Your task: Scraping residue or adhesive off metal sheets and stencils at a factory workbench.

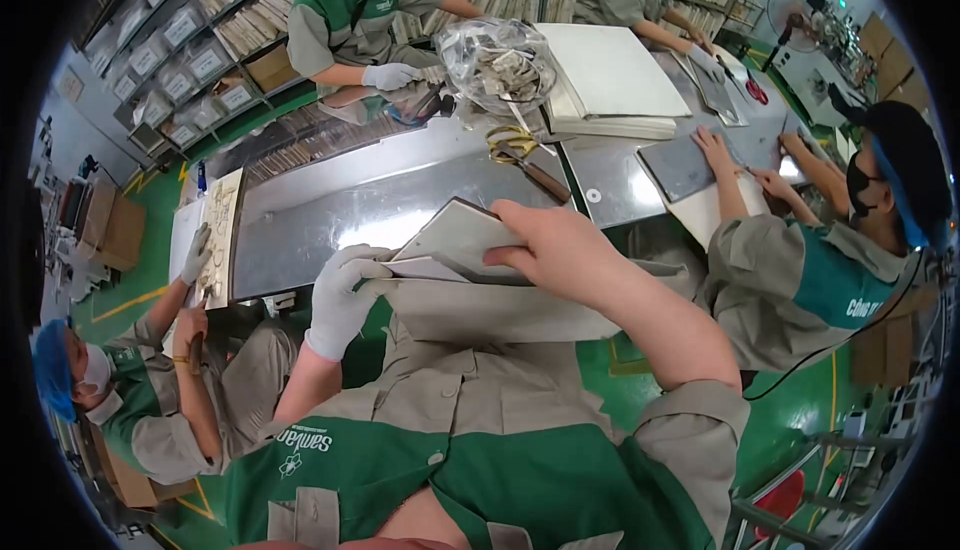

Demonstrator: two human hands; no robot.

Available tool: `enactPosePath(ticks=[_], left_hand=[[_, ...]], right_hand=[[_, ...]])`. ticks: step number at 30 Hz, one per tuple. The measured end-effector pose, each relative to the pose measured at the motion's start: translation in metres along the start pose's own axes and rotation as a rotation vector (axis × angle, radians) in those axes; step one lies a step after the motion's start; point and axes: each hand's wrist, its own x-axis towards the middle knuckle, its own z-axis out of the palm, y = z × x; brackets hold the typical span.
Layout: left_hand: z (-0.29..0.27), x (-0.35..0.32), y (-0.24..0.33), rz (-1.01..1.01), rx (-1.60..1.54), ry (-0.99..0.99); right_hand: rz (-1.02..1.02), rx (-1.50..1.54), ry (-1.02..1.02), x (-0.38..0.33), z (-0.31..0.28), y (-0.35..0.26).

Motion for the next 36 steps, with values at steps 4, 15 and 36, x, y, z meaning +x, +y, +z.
enactPosePath(ticks=[4,15,36], left_hand=[[0.002,0.006,0.000,0.091,0.029,-0.169],[-0.014,0.028,0.008,0.005,-0.090,-0.122],[0.035,0.035,0.010,0.179,-0.190,0.316]], right_hand=[[0.131,0.014,-0.122,0.001,-0.033,-0.009],[0.050,0.317,0.210,-0.020,0.010,0.019],[0.033,0.581,0.408,-0.007,0.041,0.009]])
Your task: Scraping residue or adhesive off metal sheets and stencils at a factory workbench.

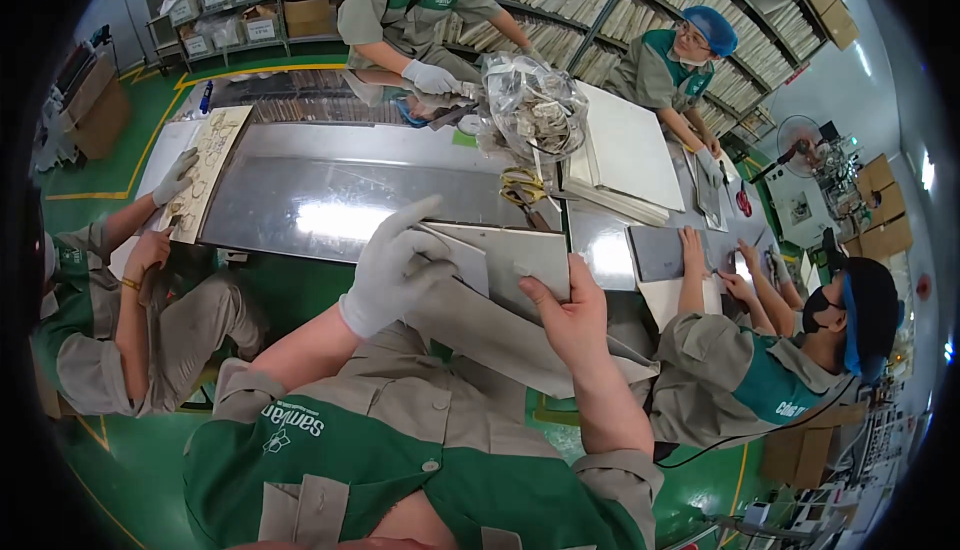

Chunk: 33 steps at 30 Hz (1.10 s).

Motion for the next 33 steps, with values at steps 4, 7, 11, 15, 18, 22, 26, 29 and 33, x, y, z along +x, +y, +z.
enactPosePath(ticks=[4,7,11,15,18,22,26,29,33], left_hand=[[-0.003,0.003,0.010,-0.432,-0.303,0.017],[-0.020,0.031,0.027,-0.520,-0.170,-0.259],[-0.012,0.034,0.026,-0.470,-0.193,-0.276],[-0.011,0.047,0.029,-0.653,-0.489,-0.268],[-0.009,0.051,0.024,-0.670,-0.459,-0.343],[-0.009,0.051,0.009,-0.661,-0.473,-0.435],[-0.013,0.051,0.007,-0.635,-0.517,-0.428],[-0.007,0.055,0.019,-0.631,-0.581,-0.412],[0.010,0.053,0.031,-0.588,-0.606,-0.420]], right_hand=[[-0.040,-0.004,0.027,-0.005,0.000,-0.005],[-0.118,0.130,0.186,-0.008,0.000,-0.003],[-0.213,0.317,0.270,-0.009,-0.002,0.008],[-0.225,0.326,0.286,-0.012,-0.007,0.006],[-0.242,0.295,0.291,-0.017,-0.011,0.008],[-0.293,0.360,0.323,-0.027,-0.013,0.012],[-0.398,0.569,0.430,-0.025,-0.030,0.004],[-0.392,0.625,0.407,-0.027,-0.022,-0.002],[-0.293,0.530,0.477,-0.024,0.006,-0.010]])
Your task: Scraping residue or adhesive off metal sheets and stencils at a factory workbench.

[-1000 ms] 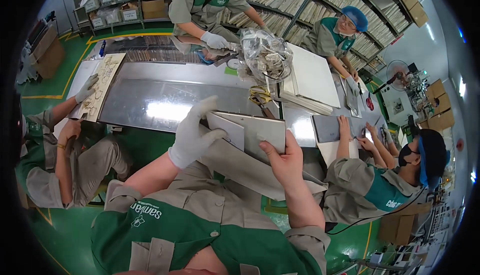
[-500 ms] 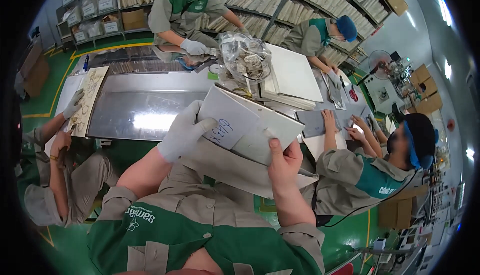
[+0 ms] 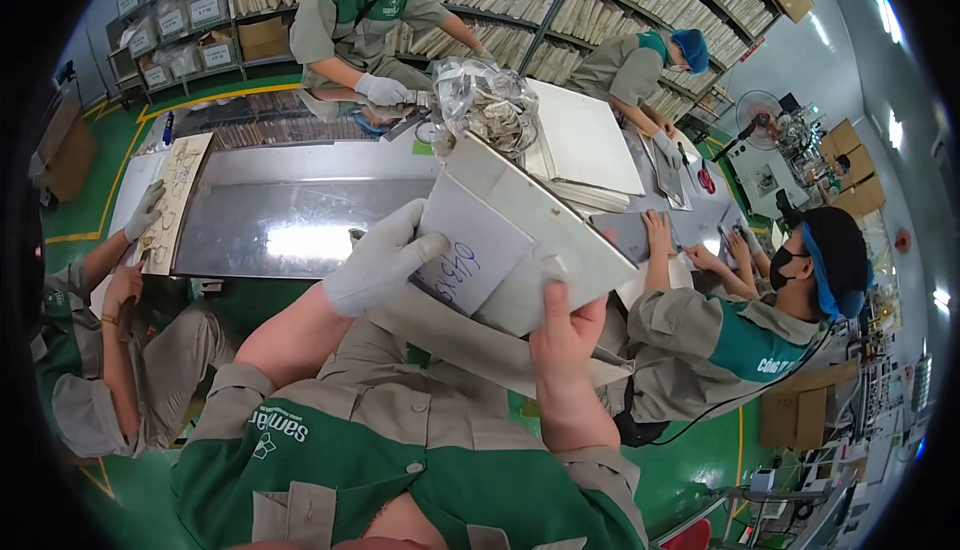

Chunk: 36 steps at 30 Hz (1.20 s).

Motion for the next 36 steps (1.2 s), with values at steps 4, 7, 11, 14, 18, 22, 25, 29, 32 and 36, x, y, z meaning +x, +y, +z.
enactPosePath(ticks=[4,7,11,14,18,22,25,29,32,36], left_hand=[[0.005,-0.001,-0.008,-0.001,0.029,0.011],[0.004,-0.014,-0.003,0.022,0.175,-0.006],[-0.020,-0.018,-0.055,0.668,0.699,0.097],[-0.026,-0.022,-0.062,0.782,0.788,0.080],[-0.023,-0.026,-0.038,0.662,1.129,0.040],[-0.030,-0.028,-0.012,0.578,1.187,-0.210],[-0.030,-0.037,-0.011,0.734,1.069,-0.206],[-0.032,-0.043,-0.004,0.609,1.052,-0.294],[-0.047,-0.044,0.003,0.603,1.071,-0.291],[-0.056,-0.044,0.000,0.542,1.070,-0.342]], right_hand=[[0.201,-0.408,-0.107,0.007,0.003,-0.019],[0.197,-0.443,-0.120,0.014,0.007,-0.027],[0.162,-0.543,-0.142,0.036,-0.001,-0.053],[0.168,-0.548,-0.122,0.063,0.004,-0.083],[0.183,-0.720,-0.368,0.104,0.048,-0.126],[0.277,-1.001,-0.770,0.118,0.088,-0.124],[0.425,-1.218,-0.953,0.104,0.104,-0.096],[0.465,-1.359,-1.019,0.103,0.122,-0.071],[0.336,-1.281,-1.010,0.119,0.140,-0.081],[0.322,-1.292,-1.093,0.138,0.161,-0.080]])
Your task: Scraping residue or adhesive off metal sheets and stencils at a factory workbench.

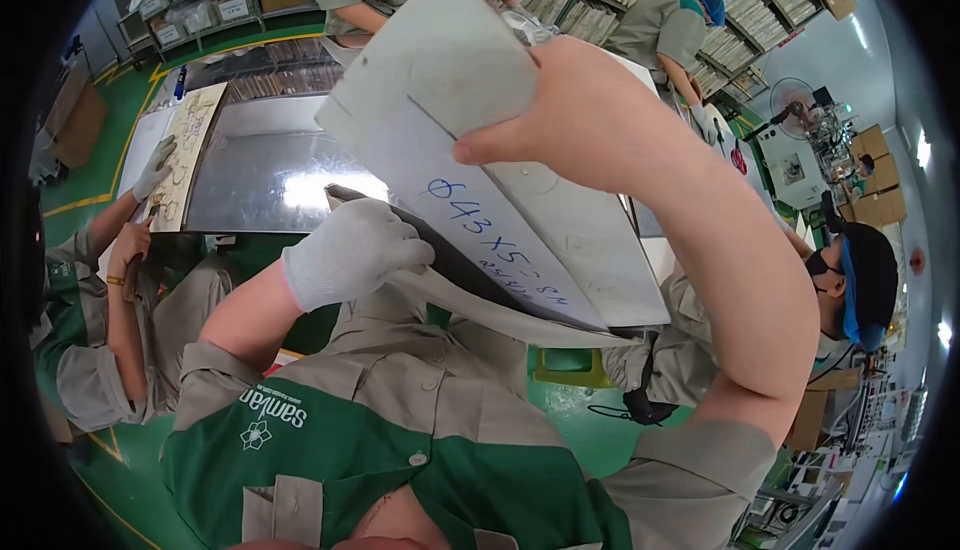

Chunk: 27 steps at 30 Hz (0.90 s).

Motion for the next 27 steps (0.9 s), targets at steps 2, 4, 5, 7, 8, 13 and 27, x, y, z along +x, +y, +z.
enactPosePath(ticks=[2,4,5,7,8,13,27], left_hand=[[0.002,-0.002,-0.002,-0.028,0.049,-0.006],[0.012,-0.001,-0.001,0.001,0.038,0.066],[0.021,-0.001,-0.003,0.011,0.038,0.068],[0.035,-0.005,-0.004,-0.060,0.018,0.114],[0.038,-0.006,-0.004,-0.070,0.000,0.172],[0.040,-0.013,0.006,-0.108,0.092,0.270],[0.060,-0.026,0.006,-0.300,0.240,0.506]], right_hand=[[0.049,-0.202,-0.053,0.010,0.012,-0.005],[0.046,-0.236,-0.136,0.025,0.041,0.014],[0.074,-0.244,-0.180,0.026,0.051,0.014],[0.048,-0.270,-0.171,0.028,0.060,0.008],[0.029,-0.234,-0.159,0.028,0.062,0.008],[0.120,-0.279,-0.248,0.031,0.050,-0.001],[-0.070,-0.338,-0.282,0.042,0.091,0.006]])
